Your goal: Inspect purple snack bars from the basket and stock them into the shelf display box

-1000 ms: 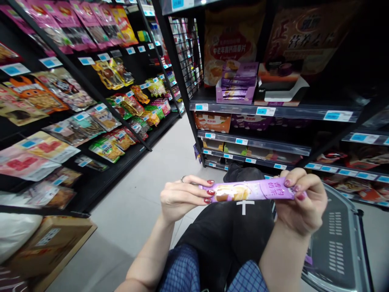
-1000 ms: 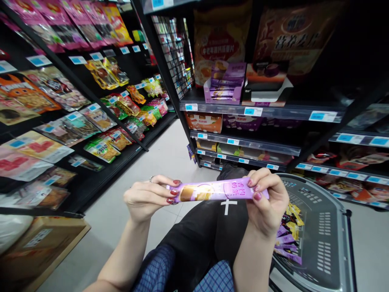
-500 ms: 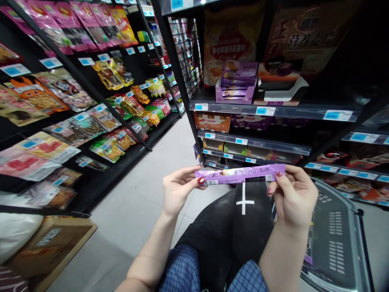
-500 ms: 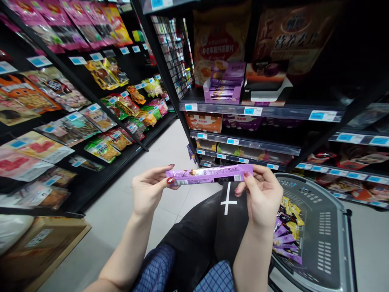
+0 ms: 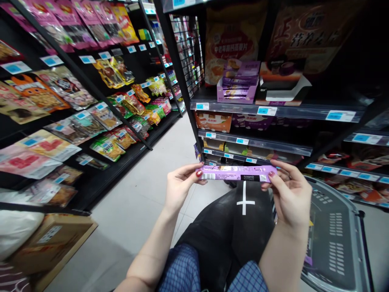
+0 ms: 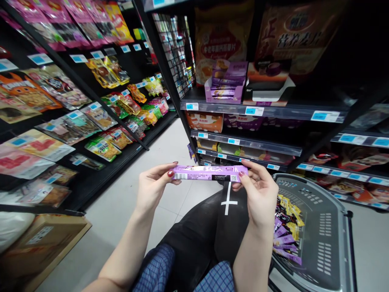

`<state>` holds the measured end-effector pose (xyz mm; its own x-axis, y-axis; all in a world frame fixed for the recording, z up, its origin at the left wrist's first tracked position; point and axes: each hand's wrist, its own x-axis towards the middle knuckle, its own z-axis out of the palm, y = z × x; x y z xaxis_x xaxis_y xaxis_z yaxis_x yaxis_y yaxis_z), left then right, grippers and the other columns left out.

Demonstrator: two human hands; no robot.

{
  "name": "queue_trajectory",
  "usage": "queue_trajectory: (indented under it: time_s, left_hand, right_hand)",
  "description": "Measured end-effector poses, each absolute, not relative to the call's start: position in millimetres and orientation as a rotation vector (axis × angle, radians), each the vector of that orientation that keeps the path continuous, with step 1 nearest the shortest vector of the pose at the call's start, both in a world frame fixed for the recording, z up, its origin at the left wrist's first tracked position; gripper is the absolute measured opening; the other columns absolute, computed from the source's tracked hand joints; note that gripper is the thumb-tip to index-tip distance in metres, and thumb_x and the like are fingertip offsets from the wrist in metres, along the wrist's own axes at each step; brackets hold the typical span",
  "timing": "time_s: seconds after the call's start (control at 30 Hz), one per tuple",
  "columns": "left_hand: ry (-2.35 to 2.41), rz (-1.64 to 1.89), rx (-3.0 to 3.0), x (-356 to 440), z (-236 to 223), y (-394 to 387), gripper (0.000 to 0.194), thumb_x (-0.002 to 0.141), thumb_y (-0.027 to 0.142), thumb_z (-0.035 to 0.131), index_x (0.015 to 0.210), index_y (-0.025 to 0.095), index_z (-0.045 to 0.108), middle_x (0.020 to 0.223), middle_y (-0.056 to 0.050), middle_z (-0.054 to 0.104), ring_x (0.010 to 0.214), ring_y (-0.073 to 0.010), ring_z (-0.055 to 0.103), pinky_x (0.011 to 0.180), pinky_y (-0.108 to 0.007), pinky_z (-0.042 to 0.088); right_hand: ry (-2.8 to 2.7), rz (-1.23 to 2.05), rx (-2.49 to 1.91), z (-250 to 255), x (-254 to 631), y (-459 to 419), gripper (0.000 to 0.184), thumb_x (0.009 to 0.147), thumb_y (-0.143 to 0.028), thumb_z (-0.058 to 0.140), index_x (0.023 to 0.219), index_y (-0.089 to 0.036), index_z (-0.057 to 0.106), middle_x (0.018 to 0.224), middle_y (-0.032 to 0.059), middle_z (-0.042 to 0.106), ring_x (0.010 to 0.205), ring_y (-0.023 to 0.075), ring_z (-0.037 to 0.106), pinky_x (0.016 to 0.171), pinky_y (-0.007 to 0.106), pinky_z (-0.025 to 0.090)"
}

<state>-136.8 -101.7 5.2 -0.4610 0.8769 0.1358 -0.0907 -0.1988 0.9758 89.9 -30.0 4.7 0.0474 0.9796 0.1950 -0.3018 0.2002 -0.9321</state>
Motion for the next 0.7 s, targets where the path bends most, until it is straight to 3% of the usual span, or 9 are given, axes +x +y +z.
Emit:
queue_trajectory:
  time_s: [0.13, 0.27, 0.33, 0.4, 0.5, 0.7]
  left_hand:
    - [1.349, 1.633, 1.04, -137, 8, -101, 0.049, 0.051, 0.014, 0.085, 0.098, 0.016, 0.074, 0.1, -0.009, 0.074, 0.082, -0.0203, 0.07, 0.073, -0.028, 0.061]
    - [1.48, 1.597, 1.049, -138, 9, -101, 0.023, 0.064, 0.022, 0.078, 0.085, 0.013, 0.075, 0.069, -0.004, 0.073, 0.06, -0.0149, 0.067, 0.061, -0.025, 0.057]
    - [1.529, 1.486, 1.071, -139, 10, -100, 0.015, 0.066, 0.026, 0.075, 0.071, 0.012, 0.073, 0.051, -0.001, 0.064, 0.047, -0.0117, 0.06, 0.05, -0.022, 0.052]
    - [1.546, 1.302, 1.089, -140, 11, -99, 0.02, 0.064, 0.029, 0.076, 0.056, 0.013, 0.067, 0.042, 0.001, 0.057, 0.042, -0.0095, 0.054, 0.045, -0.019, 0.045]
    - [1.496, 1.007, 1.069, -143, 11, -97, 0.025, 0.06, 0.03, 0.077, 0.05, 0.013, 0.063, 0.042, 0.0, 0.058, 0.04, -0.0077, 0.051, 0.043, -0.018, 0.041]
    - [1.327, 0.709, 1.096, -153, 2, -94, 0.019, 0.066, 0.029, 0.073, 0.057, 0.012, 0.068, 0.047, -0.001, 0.063, 0.042, -0.0068, 0.054, 0.045, -0.016, 0.043]
  right_hand:
    - [-1.077, 1.22, -0.86, 5, 95, -30, 0.018, 0.07, -0.028, 0.075, 0.087, -0.021, 0.073, 0.065, 0.0002, 0.067, 0.047, 0.0113, 0.061, 0.047, 0.023, 0.055]
    - [-1.128, 1.289, -0.795, 6, 99, -33, 0.027, 0.065, -0.031, 0.079, 0.089, -0.02, 0.072, 0.064, 0.0018, 0.068, 0.052, 0.0134, 0.063, 0.047, 0.024, 0.052]
    - [-1.096, 1.2, -0.841, 5, 98, -33, 0.019, 0.064, -0.029, 0.079, 0.079, -0.02, 0.072, 0.054, -0.0018, 0.062, 0.043, 0.0095, 0.054, 0.039, 0.021, 0.043]
    - [-1.043, 1.067, -0.907, 2, 97, -31, 0.013, 0.065, -0.027, 0.079, 0.07, -0.018, 0.07, 0.046, -0.0055, 0.054, 0.039, 0.0054, 0.044, 0.037, 0.019, 0.033]
    - [-0.985, 0.995, -0.965, -2, 94, -27, 0.015, 0.062, -0.027, 0.081, 0.065, -0.018, 0.069, 0.047, -0.0063, 0.051, 0.044, 0.0041, 0.041, 0.044, 0.019, 0.032]
    - [-0.939, 1.046, -1.006, -7, 93, -21, 0.018, 0.058, -0.029, 0.082, 0.064, -0.018, 0.069, 0.051, -0.0037, 0.056, 0.049, 0.0065, 0.045, 0.048, 0.02, 0.035]
